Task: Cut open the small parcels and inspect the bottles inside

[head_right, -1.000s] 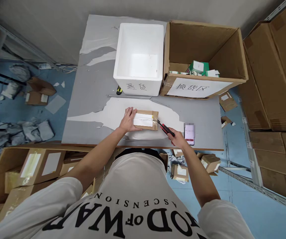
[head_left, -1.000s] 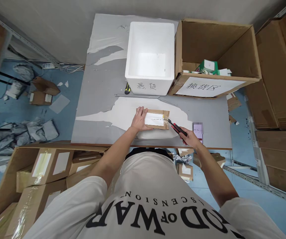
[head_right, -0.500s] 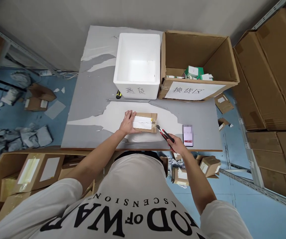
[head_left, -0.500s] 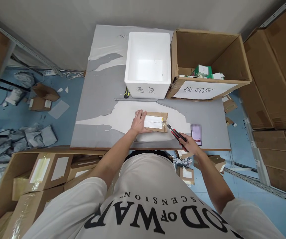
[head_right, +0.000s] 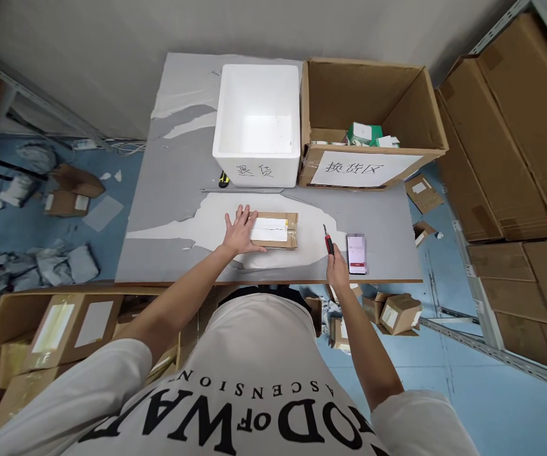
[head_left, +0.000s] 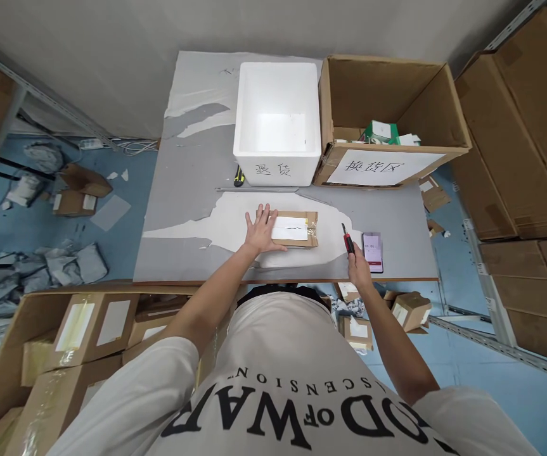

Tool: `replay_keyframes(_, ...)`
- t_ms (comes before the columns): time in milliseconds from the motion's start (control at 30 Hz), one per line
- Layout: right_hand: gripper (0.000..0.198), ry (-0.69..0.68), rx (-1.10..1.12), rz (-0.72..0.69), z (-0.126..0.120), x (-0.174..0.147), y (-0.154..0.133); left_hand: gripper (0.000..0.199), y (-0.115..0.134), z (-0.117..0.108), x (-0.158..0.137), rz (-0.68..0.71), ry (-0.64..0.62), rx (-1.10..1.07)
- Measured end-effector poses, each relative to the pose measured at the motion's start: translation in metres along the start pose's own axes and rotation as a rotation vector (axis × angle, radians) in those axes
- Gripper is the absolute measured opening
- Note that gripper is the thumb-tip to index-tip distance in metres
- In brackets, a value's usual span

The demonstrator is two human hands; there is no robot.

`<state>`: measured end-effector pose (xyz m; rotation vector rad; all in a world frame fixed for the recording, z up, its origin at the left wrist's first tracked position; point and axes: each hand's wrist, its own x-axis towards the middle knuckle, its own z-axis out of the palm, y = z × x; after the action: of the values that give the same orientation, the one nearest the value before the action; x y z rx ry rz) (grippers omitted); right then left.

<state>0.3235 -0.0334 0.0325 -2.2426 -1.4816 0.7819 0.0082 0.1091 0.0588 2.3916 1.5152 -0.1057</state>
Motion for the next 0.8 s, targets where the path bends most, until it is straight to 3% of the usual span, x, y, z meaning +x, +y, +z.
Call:
replay_keyframes(167,0.057,-0.047,-0.282,0.136,0.04,0.024,-0.006,0.114,0.011,-0.002,-0.015,0.042,0.04,0.073)
replay_keyframes(300,0.055,-0.046,-0.377,0.134,0.061,0.033,-0.003,0.094,0.027,0.017,-0.043,0.14,0.027,0.061)
replay_keyframes(433,0.056,0.003,-0.383,0.099,0.074,0.032,0.006,0.086,0.035,0.036,-0.06,0.125,0.016,0.031)
replay_keyframes(633,0.057,0.1,-0.333,-0.037,0.066,0.037,-0.001,0.083,0.03,0.042,-0.06,0.128,0.031,-0.003)
replay_keyframes(733,0.062,0.2,-0.285,-0.203,0.043,0.056,-0.039,0.087,0.03,0.044,-0.059,0.121,0.037,-0.034)
replay_keyframes(800,0.063,0.145,-0.291,-0.45,0.03,0.072,-0.078,0.088,0.03,0.044,-0.058,0.122,0.048,-0.055)
